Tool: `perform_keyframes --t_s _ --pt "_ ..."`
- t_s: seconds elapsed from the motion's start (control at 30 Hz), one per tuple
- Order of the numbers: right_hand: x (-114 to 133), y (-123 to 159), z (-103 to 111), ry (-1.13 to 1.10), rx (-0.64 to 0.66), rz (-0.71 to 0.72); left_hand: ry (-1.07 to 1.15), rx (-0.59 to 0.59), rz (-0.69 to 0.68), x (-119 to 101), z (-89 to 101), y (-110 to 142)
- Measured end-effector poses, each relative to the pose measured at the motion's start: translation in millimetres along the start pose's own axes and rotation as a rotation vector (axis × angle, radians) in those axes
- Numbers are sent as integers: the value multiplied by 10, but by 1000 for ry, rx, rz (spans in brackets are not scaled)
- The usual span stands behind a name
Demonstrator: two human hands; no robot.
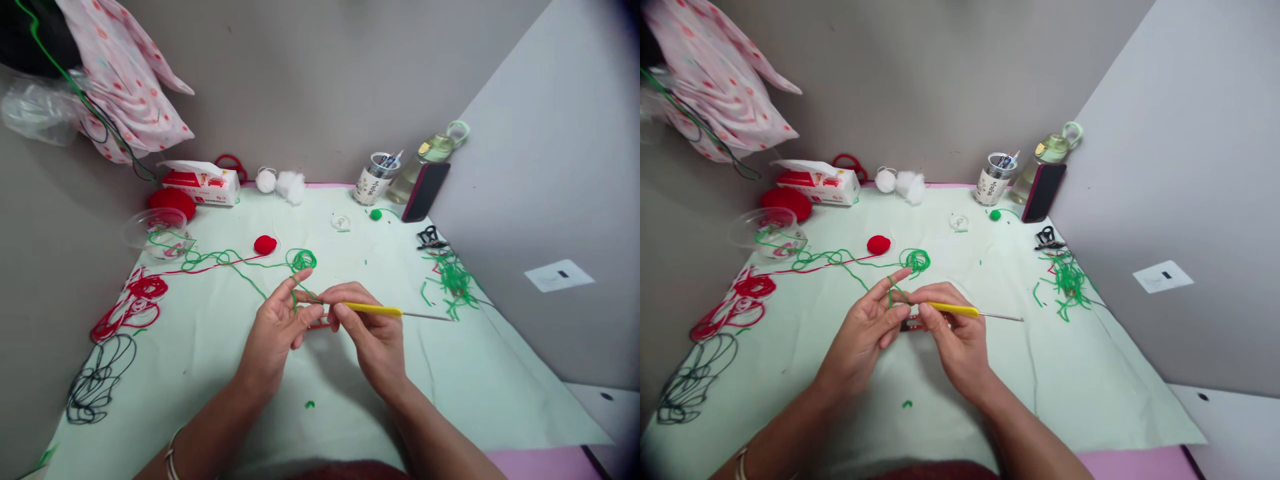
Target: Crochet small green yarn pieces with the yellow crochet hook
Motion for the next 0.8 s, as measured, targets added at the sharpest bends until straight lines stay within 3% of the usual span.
perform_keyframes --t_s 0.33,0.8 --pt "-133 -1 47 -156 1 -91 -58 22 38 -48 -33 32" --pt "-141 -17 46 -160 22 -87 -23 2 15 -40 32 16"
Point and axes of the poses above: each hand's wrist, its own y-axis away from the middle knuckle, its own z-axis out of the back of the hand, x = y × z, the point moved 5 cm from there along -y, towards the middle knuckle, and after that the axes turned 8 degrees about -y, right-handed, at the moved point
